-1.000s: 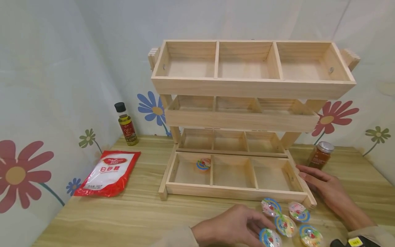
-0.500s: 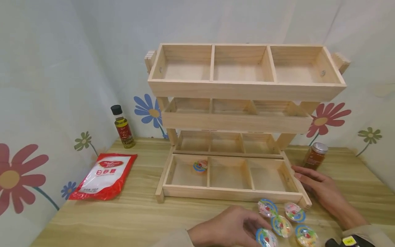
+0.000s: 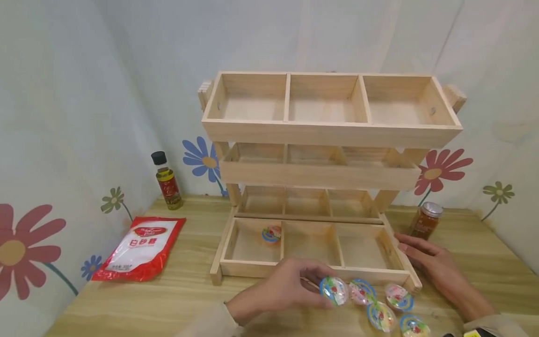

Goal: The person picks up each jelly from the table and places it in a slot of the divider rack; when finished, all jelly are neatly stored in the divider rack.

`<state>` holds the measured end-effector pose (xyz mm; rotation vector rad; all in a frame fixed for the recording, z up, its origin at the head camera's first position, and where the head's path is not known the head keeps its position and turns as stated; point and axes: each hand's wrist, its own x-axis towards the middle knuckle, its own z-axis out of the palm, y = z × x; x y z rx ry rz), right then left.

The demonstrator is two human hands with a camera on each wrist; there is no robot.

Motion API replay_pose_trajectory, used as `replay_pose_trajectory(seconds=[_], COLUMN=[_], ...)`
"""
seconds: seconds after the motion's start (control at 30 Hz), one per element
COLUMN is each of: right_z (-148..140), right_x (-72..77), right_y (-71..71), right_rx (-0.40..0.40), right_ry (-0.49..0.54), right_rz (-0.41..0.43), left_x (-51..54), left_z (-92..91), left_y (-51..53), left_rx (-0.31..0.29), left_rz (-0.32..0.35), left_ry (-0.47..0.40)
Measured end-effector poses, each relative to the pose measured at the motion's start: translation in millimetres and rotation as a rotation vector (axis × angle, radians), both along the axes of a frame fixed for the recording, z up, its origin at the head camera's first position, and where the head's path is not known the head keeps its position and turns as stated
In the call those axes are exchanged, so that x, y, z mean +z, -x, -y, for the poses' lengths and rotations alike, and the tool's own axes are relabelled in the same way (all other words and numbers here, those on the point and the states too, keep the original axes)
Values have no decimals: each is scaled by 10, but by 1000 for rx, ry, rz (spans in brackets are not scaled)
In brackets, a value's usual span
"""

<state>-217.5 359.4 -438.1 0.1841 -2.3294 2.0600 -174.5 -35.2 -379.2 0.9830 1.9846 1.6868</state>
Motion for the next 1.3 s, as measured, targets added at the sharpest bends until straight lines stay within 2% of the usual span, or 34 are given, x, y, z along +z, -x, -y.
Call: replay_pose_trajectory(seconds=[0.17, 0.27, 0.43, 0.57, 0.7, 0.93, 1.13, 1.3], right_z=[-9, -5, 8, 7, 2, 18, 27, 28], right_x=[-31, -50, -65, -66, -68, -47, -36, -10], right_y=[-19, -25, -16, -8, 4, 8, 1, -2], right_rx=[-9, -6, -12, -19, -19, -31, -35, -45], right_ry=[-13, 21, 63, 61, 38, -20, -32, -37], right_rz=[-2, 3, 10, 4, 1, -3, -9, -3], left_x=[69, 138, 228, 246, 209, 119, 73, 41], left_z=[205, 345, 581, 744, 876, 1006, 1035, 1027], left_y=[126, 217, 366, 459, 523, 580, 603, 612], left_rx=[77, 120, 224, 310, 380, 421, 457, 447], left_rz=[-34, -80, -147, -168, -184, -213, -161, -143], left_ry=[36, 59, 92, 131, 174, 238, 288, 297])
